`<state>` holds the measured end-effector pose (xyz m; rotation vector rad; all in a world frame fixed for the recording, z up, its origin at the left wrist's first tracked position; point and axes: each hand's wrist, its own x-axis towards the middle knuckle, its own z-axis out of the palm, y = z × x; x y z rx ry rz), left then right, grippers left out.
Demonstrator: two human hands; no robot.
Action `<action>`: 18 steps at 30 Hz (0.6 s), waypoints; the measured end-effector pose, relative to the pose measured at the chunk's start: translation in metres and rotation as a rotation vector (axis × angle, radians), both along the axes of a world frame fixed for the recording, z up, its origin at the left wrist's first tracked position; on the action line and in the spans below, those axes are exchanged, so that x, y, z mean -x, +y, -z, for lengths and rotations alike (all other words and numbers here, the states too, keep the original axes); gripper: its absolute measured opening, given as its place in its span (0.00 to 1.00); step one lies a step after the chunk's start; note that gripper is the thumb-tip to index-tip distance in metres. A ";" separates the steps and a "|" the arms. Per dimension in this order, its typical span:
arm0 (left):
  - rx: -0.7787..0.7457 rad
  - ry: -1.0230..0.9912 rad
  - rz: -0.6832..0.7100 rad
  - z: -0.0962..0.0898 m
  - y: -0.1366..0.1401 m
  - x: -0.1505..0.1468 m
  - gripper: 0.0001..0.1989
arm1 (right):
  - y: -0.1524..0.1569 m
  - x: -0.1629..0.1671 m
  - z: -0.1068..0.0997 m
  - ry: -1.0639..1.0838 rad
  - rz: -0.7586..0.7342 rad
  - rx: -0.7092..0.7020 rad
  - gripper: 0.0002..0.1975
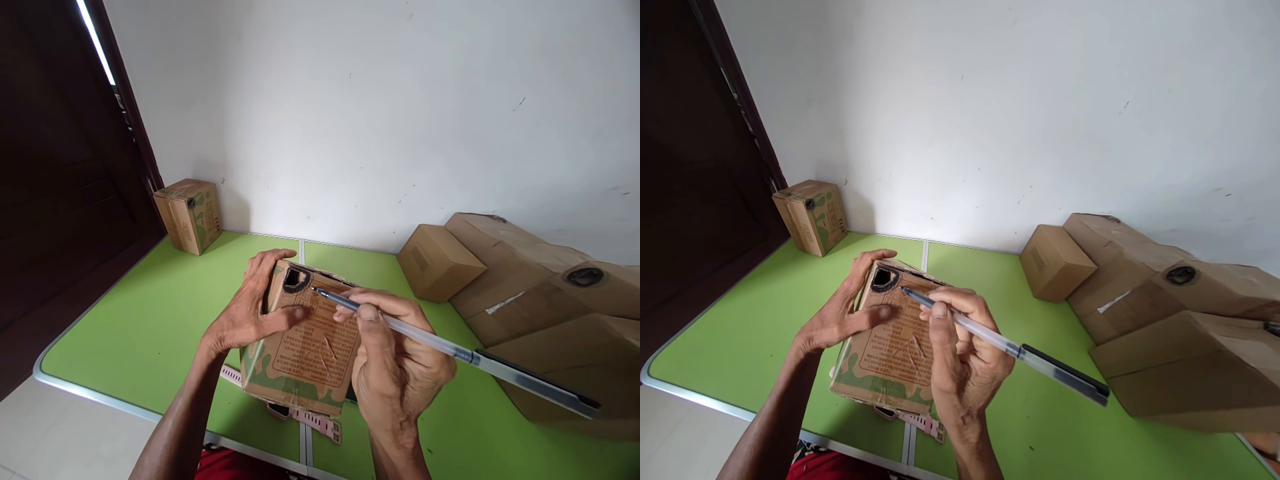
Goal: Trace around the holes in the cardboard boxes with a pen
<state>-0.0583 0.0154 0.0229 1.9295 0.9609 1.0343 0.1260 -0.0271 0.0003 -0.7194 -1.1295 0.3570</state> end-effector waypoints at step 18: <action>0.099 -0.073 -0.036 0.010 0.005 0.018 0.37 | 0.064 -0.097 0.122 -0.952 0.324 0.419 0.10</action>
